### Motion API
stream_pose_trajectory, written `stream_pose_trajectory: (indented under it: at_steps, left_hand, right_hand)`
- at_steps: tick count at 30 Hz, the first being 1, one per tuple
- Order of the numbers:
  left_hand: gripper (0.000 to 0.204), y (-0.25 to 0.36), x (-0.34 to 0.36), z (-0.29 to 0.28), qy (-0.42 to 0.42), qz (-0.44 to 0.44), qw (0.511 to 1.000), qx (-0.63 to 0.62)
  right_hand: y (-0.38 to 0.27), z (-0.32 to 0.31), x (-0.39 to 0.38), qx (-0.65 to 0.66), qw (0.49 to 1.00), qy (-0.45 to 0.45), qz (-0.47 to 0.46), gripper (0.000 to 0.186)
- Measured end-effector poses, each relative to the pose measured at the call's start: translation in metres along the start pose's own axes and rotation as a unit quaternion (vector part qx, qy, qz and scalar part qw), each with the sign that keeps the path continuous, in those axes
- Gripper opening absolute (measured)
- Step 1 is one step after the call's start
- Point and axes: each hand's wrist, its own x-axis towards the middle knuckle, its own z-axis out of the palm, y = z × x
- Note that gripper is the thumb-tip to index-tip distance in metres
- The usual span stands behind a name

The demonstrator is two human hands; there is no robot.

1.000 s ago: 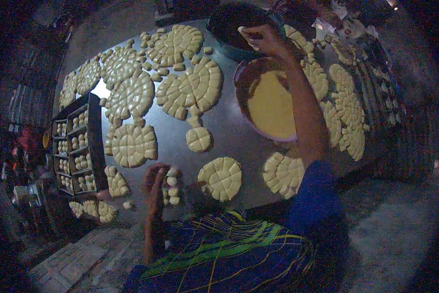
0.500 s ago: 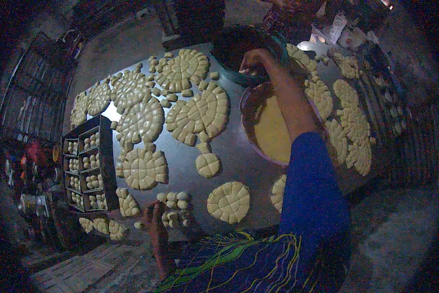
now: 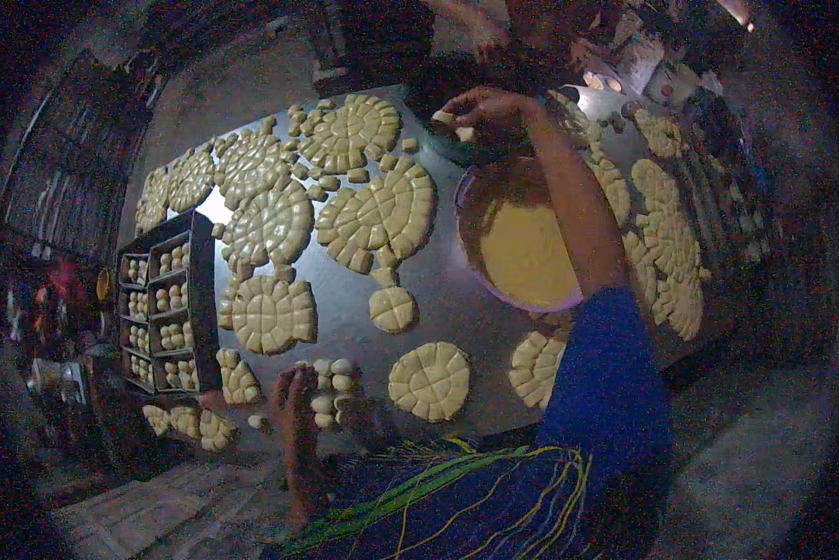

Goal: The person picks up small dough balls from a metal table, flattens them, adds dark filling from a bowl by hand, and rolls them into rounded shapes.

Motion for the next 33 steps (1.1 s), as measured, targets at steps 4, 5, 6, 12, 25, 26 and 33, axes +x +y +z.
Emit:
stream_pose_trajectory:
  at_steps: [4,5,6,12,25,26,33]
  left_hand:
    - [0.036,-0.012,0.004,0.027,-0.125,-0.124,0.975,-0.135]
    - [0.039,-0.007,0.004,0.044,-0.168,-0.159,0.956,-0.179]
    - [0.042,0.003,0.002,0.058,-0.202,-0.165,0.946,-0.191]
    - [0.038,0.026,-0.016,0.061,-0.281,-0.16,0.888,-0.326]
    - [0.03,0.028,-0.025,-0.02,-0.165,-0.125,0.904,-0.375]
    - [0.035,0.03,-0.022,-0.025,-0.171,-0.111,0.914,-0.352]
    - [0.032,0.069,-0.029,-0.059,-0.184,0.047,0.979,-0.076]
  right_hand:
    - [-0.05,0.14,-0.04,0.208,0.968,-0.004,-0.139,0.057]
    - [-0.054,0.175,-0.054,0.272,0.948,-0.013,-0.167,0.061]
    - [-0.062,0.212,-0.065,0.283,0.945,-0.008,-0.162,0.063]
    - [-0.095,0.367,-0.121,0.44,0.889,0.007,-0.13,0.073]
    - [-0.075,0.491,-0.129,0.419,0.87,0.197,-0.169,0.041]
    - [-0.079,0.502,-0.128,0.344,0.89,0.213,-0.213,0.037]
    - [-0.109,0.512,-0.132,-0.378,0.827,0.234,-0.344,0.039]
